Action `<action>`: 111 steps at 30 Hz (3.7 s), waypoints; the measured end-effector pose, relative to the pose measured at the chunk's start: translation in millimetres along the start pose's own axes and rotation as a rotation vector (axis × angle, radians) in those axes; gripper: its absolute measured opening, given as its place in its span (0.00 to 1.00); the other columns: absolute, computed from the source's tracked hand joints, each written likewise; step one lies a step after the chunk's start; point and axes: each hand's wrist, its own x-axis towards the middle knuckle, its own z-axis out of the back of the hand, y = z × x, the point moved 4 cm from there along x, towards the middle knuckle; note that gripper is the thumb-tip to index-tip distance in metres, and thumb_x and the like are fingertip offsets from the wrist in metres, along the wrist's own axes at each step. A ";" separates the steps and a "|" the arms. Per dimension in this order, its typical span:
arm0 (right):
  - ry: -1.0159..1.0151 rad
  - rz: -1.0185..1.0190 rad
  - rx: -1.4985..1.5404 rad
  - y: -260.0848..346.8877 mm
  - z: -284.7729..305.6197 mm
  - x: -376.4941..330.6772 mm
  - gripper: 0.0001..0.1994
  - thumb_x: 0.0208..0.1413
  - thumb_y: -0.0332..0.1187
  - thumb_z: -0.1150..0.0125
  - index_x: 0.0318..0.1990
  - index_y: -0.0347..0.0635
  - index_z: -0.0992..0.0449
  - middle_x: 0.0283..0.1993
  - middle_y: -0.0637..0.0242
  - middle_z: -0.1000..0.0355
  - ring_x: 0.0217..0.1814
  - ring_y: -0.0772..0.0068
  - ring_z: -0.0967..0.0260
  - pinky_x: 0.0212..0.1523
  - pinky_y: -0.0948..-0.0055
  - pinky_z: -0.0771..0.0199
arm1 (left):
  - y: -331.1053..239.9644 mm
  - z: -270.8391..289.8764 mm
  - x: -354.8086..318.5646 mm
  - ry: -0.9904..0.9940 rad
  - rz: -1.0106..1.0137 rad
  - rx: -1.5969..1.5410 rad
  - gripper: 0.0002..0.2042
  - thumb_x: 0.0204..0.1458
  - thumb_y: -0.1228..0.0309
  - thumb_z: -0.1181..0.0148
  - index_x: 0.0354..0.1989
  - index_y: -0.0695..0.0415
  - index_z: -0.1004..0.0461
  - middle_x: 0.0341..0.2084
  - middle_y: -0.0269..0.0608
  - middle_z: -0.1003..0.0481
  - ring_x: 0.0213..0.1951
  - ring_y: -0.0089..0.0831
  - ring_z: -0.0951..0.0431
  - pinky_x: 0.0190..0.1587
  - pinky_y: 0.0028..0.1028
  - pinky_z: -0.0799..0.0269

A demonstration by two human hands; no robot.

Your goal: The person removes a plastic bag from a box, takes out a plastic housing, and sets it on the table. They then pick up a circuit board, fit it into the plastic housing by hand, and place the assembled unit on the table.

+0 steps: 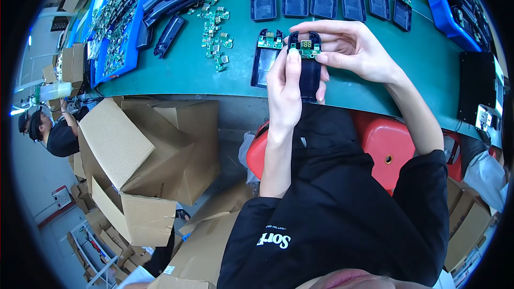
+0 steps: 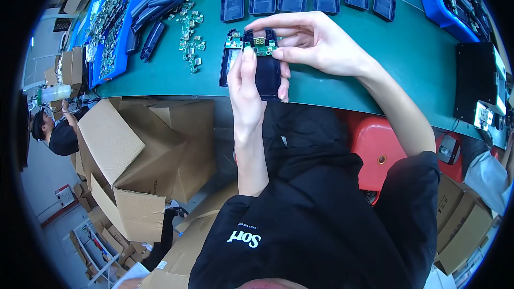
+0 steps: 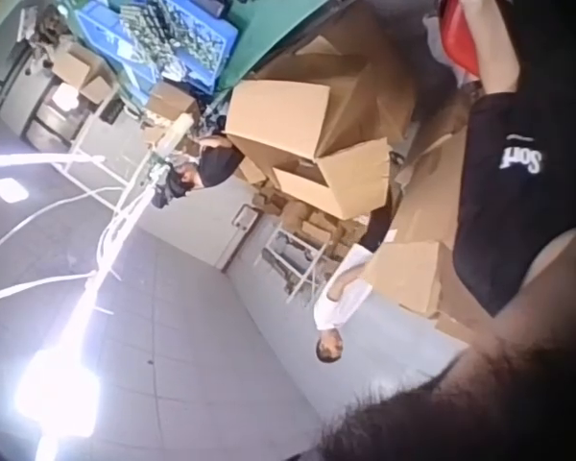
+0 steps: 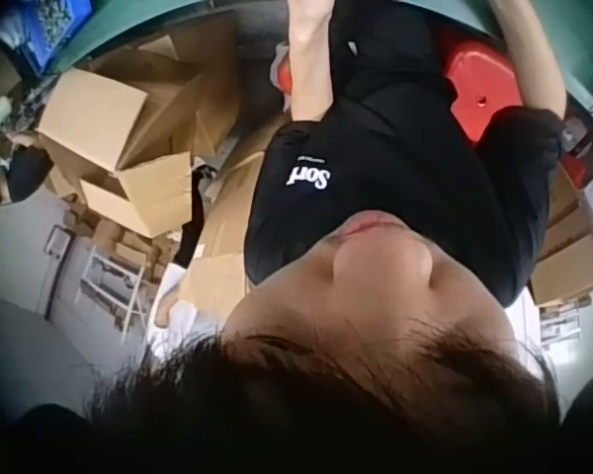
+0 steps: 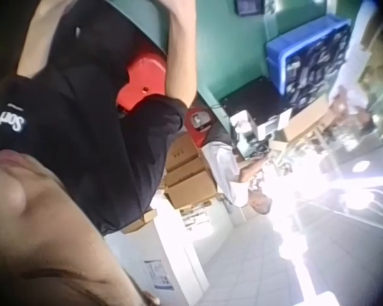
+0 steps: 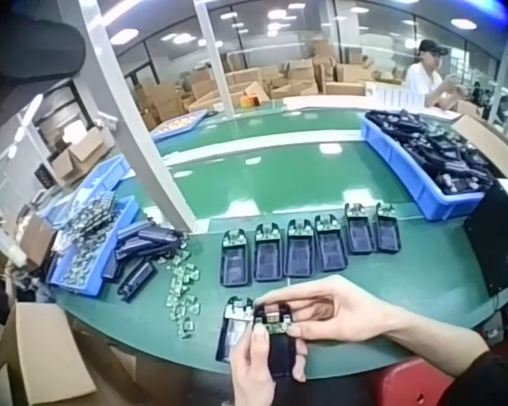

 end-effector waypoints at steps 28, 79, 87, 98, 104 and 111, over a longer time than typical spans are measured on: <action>-0.185 -0.009 -0.961 9.1 13.0 7.7 0.20 0.49 0.29 0.31 0.51 0.40 0.23 0.39 0.67 0.30 0.29 0.75 0.38 0.34 0.75 0.32 | -123.5 132.2 2.1 -0.535 -0.483 1.299 0.11 0.54 0.70 0.33 0.41 0.61 0.23 0.39 0.44 0.23 0.39 0.33 0.23 0.41 0.30 0.28; -0.187 0.747 -0.873 42.5 -37.6 7.0 0.11 0.43 0.25 0.27 0.37 0.41 0.18 0.37 0.65 0.23 0.35 0.68 0.23 0.34 0.73 0.21 | -33.3 3.2 -38.6 -0.091 0.000 0.321 0.24 0.62 0.80 0.55 0.68 0.61 0.48 0.32 0.42 0.26 0.23 0.22 0.26 0.25 0.24 0.28; -0.261 0.722 -0.862 35.9 -33.0 3.8 0.11 0.42 0.26 0.27 0.36 0.44 0.18 0.34 0.67 0.24 0.32 0.70 0.24 0.30 0.75 0.23 | -29.9 4.7 -41.6 -0.146 0.000 0.400 0.24 0.64 0.77 0.55 0.68 0.62 0.47 0.28 0.40 0.26 0.21 0.21 0.26 0.24 0.23 0.29; -0.266 0.784 -0.906 33.5 -35.2 2.6 0.11 0.42 0.26 0.27 0.36 0.44 0.18 0.34 0.69 0.24 0.31 0.71 0.24 0.27 0.76 0.25 | -32.9 3.2 -45.1 -0.159 -0.004 0.467 0.22 0.68 0.67 0.58 0.67 0.63 0.47 0.24 0.40 0.27 0.19 0.22 0.27 0.23 0.23 0.30; -0.213 0.716 -0.846 33.1 -33.7 4.6 0.12 0.44 0.27 0.28 0.39 0.42 0.19 0.40 0.65 0.24 0.35 0.70 0.24 0.34 0.76 0.23 | -29.0 8.7 -42.3 -0.160 -0.022 0.416 0.21 0.70 0.64 0.62 0.66 0.63 0.45 0.27 0.40 0.26 0.19 0.22 0.26 0.22 0.22 0.30; -0.151 0.305 -0.250 26.9 -30.5 12.5 0.19 0.55 0.24 0.37 0.55 0.40 0.24 0.50 0.64 0.26 0.43 0.72 0.23 0.46 0.74 0.22 | -31.5 9.4 -37.3 -0.146 -0.060 0.210 0.20 0.71 0.63 0.66 0.65 0.62 0.44 0.30 0.42 0.26 0.19 0.23 0.27 0.21 0.22 0.29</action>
